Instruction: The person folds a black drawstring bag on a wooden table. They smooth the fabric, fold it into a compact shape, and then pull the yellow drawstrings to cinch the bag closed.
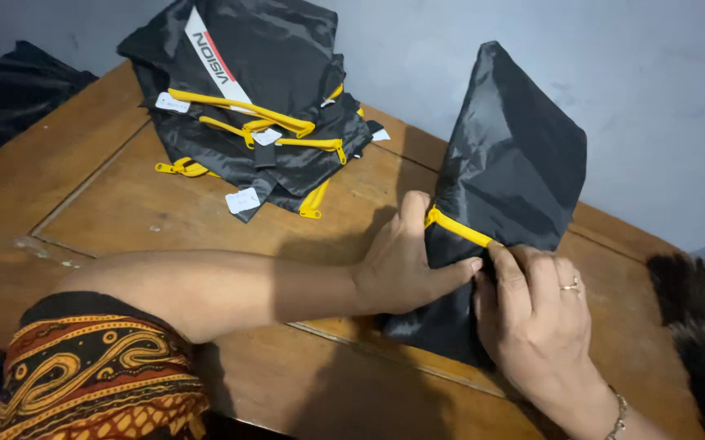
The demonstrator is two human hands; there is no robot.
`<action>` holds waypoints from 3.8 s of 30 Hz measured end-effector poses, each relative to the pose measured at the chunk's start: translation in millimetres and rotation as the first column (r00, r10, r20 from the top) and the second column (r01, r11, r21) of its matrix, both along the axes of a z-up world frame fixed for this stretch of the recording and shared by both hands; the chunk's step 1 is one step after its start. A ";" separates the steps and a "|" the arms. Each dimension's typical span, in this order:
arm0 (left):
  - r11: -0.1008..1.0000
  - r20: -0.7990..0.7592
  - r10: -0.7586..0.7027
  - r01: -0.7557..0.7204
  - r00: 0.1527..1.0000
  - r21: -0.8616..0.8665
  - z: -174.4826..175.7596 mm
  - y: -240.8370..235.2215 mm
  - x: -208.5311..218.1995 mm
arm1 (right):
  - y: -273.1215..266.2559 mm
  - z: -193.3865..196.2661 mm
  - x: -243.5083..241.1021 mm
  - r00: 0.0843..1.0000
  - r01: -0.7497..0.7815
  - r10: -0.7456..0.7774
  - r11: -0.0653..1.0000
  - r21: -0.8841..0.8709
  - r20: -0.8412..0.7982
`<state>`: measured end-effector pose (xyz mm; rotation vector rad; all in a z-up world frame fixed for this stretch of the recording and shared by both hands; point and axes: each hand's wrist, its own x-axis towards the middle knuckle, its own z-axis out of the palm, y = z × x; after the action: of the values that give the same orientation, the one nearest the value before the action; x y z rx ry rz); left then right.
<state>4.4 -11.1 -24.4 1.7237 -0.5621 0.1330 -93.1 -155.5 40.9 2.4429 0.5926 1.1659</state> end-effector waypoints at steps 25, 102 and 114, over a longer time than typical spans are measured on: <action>0.989 0.087 -0.120 0.126 0.989 -0.072 -8.0 4.9 -4.5 | -31.7 -41.7 13.0 0.990 0.032 0.014 0.948 0.317 -0.142; 0.938 -0.060 -0.284 0.264 0.957 -0.225 86.2 23.3 31.5 | -75.3 31.3 44.7 0.494 0.360 0.808 -0.526 0.770 0.321; 0.993 0.223 -0.104 0.113 0.969 -0.030 29.4 11.3 31.6 | -88.2 -14.7 68.2 0.579 0.389 0.784 -0.507 0.769 0.223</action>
<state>36.0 0.3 5.1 1.6435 -0.8109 0.2596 -24.9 -243.6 26.2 5.0884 0.4553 0.5404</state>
